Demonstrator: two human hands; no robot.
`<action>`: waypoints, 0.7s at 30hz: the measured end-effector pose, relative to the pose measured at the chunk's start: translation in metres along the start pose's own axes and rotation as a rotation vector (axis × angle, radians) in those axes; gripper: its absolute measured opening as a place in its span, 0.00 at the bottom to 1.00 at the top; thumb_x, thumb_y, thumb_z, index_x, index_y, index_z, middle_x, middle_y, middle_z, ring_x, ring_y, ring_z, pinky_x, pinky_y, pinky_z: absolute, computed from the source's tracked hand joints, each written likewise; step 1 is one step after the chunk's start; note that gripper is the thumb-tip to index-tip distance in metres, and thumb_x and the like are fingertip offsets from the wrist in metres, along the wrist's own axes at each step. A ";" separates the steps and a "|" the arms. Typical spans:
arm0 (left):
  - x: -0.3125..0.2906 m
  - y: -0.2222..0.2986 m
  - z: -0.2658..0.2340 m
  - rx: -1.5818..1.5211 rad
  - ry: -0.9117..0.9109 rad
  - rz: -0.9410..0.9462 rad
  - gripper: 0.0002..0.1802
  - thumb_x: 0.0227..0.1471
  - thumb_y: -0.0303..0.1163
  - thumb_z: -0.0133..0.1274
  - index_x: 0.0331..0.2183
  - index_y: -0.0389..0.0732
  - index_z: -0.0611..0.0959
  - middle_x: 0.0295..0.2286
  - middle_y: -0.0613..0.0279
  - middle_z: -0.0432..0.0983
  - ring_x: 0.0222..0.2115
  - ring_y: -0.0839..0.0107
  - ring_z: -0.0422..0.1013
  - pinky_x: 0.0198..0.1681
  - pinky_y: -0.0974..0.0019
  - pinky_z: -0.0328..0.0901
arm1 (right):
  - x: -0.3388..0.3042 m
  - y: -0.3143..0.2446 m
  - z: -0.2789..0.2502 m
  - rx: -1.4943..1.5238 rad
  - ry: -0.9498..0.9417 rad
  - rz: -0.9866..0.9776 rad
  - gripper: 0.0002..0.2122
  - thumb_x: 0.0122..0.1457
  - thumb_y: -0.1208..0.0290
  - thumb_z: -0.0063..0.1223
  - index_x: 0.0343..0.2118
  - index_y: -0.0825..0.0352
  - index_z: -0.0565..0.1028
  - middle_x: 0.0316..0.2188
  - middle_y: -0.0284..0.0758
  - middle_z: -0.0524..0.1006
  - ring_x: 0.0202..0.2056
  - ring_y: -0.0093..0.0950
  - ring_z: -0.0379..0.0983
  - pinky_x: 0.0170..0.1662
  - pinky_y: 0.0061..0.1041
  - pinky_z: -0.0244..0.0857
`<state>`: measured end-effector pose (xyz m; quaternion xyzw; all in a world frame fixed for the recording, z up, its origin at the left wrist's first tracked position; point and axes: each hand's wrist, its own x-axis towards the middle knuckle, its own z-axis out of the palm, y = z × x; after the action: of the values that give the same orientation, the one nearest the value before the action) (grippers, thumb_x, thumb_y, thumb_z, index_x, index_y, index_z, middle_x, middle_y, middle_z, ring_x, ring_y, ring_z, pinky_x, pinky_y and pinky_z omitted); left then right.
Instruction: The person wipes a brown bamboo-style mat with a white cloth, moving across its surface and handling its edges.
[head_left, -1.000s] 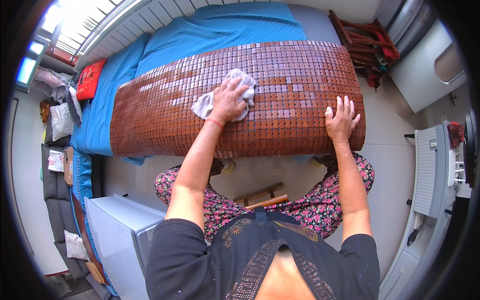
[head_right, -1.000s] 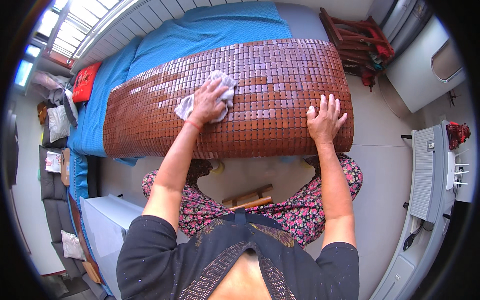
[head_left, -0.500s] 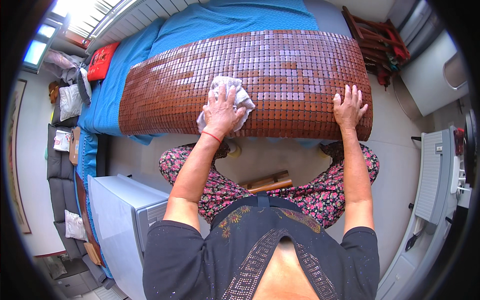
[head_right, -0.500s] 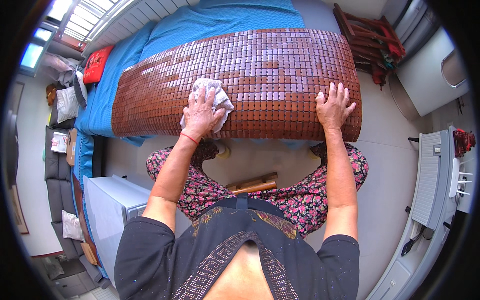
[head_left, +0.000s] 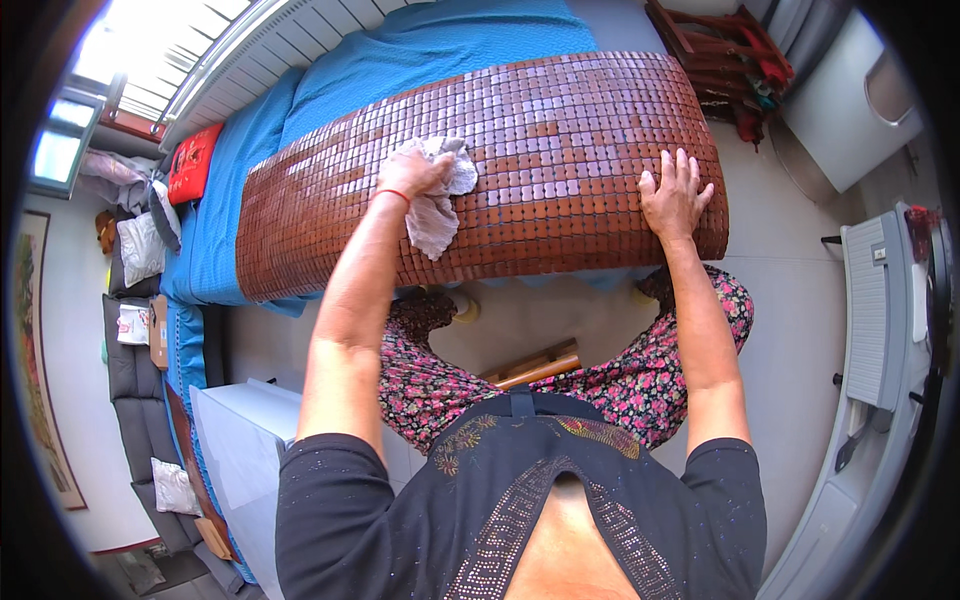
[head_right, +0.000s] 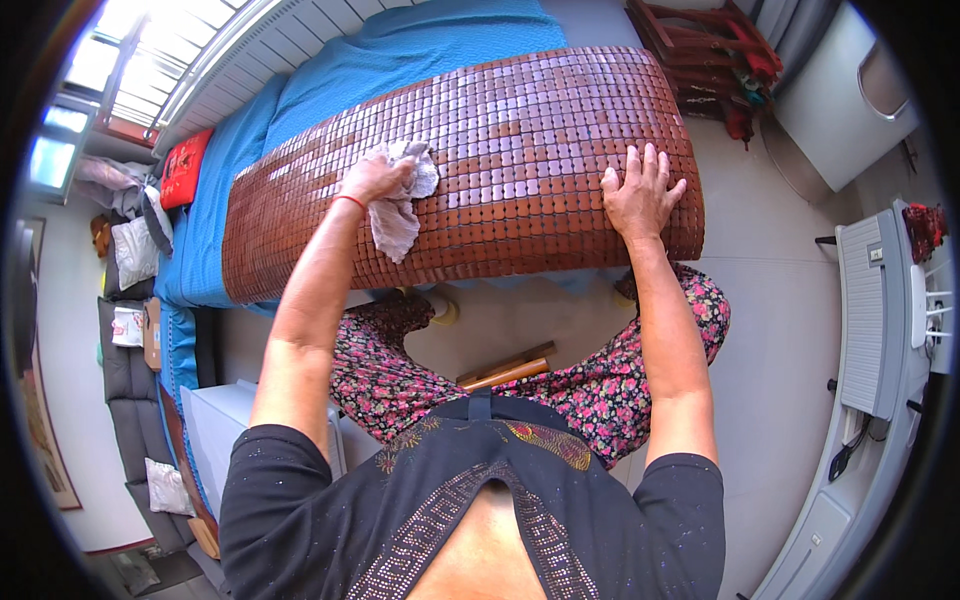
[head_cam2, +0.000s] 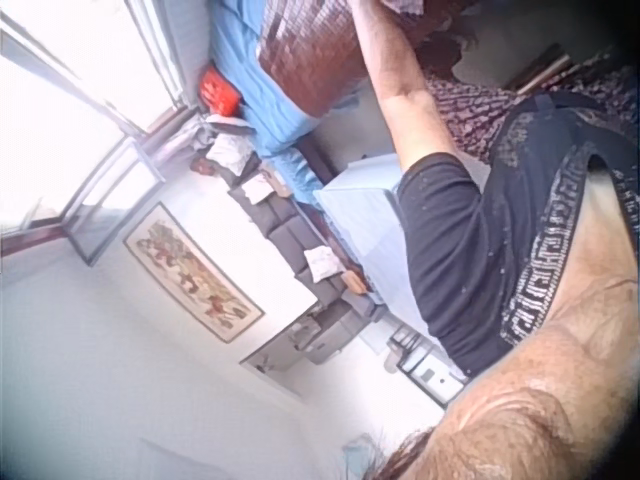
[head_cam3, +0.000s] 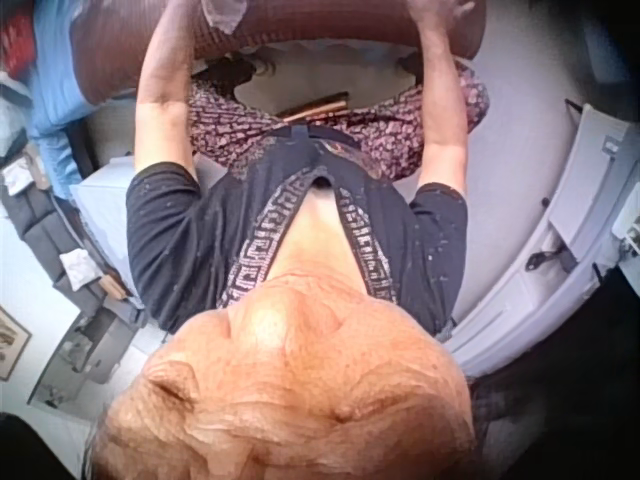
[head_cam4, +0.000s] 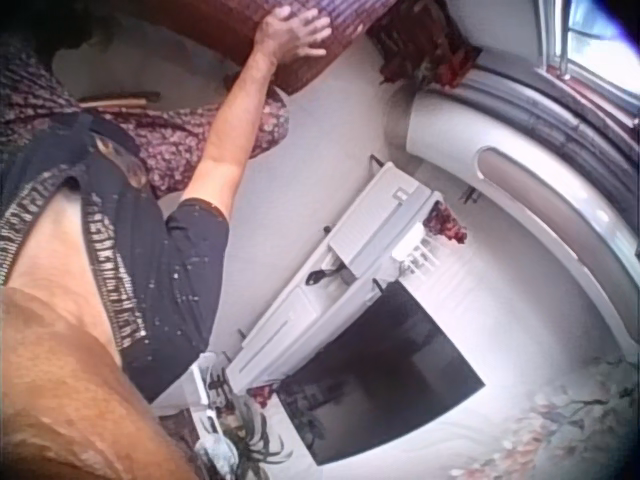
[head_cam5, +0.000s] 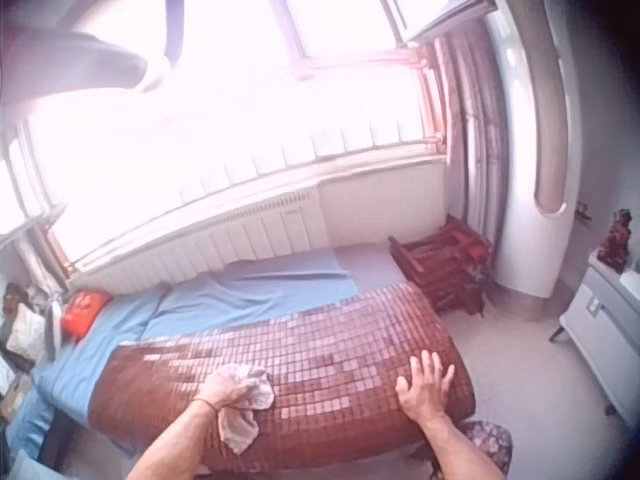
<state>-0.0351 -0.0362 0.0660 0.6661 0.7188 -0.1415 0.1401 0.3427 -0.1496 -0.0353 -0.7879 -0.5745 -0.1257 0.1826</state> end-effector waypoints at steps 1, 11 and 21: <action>-0.004 -0.003 -0.008 0.068 0.003 -0.021 0.44 0.49 0.68 0.41 0.51 0.37 0.72 0.43 0.47 0.75 0.46 0.56 0.71 0.51 0.54 0.64 | -0.001 0.000 -0.001 0.002 -0.005 -0.004 0.26 0.55 0.52 0.45 0.54 0.60 0.67 0.59 0.37 0.61 0.62 0.37 0.52 0.57 0.61 0.42; -0.047 -0.019 -0.023 0.443 0.185 0.629 0.58 0.29 0.65 0.62 0.61 0.56 0.59 0.63 0.50 0.37 0.63 0.49 0.32 0.62 0.38 0.37 | -0.001 0.000 -0.002 -0.007 -0.023 0.001 0.26 0.55 0.53 0.45 0.54 0.61 0.67 0.59 0.38 0.60 0.62 0.37 0.51 0.57 0.61 0.42; 0.032 -0.045 0.020 0.227 0.350 0.472 0.35 0.47 0.56 0.54 0.55 0.57 0.69 0.58 0.54 0.55 0.57 0.55 0.57 0.59 0.56 0.55 | -0.001 0.001 -0.001 0.002 -0.010 -0.021 0.25 0.55 0.54 0.46 0.55 0.61 0.67 0.59 0.39 0.60 0.62 0.38 0.51 0.58 0.62 0.42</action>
<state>-0.0824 -0.0175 0.0360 0.8401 0.5372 -0.0677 -0.0322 0.3432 -0.1508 -0.0353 -0.7822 -0.5840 -0.1231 0.1789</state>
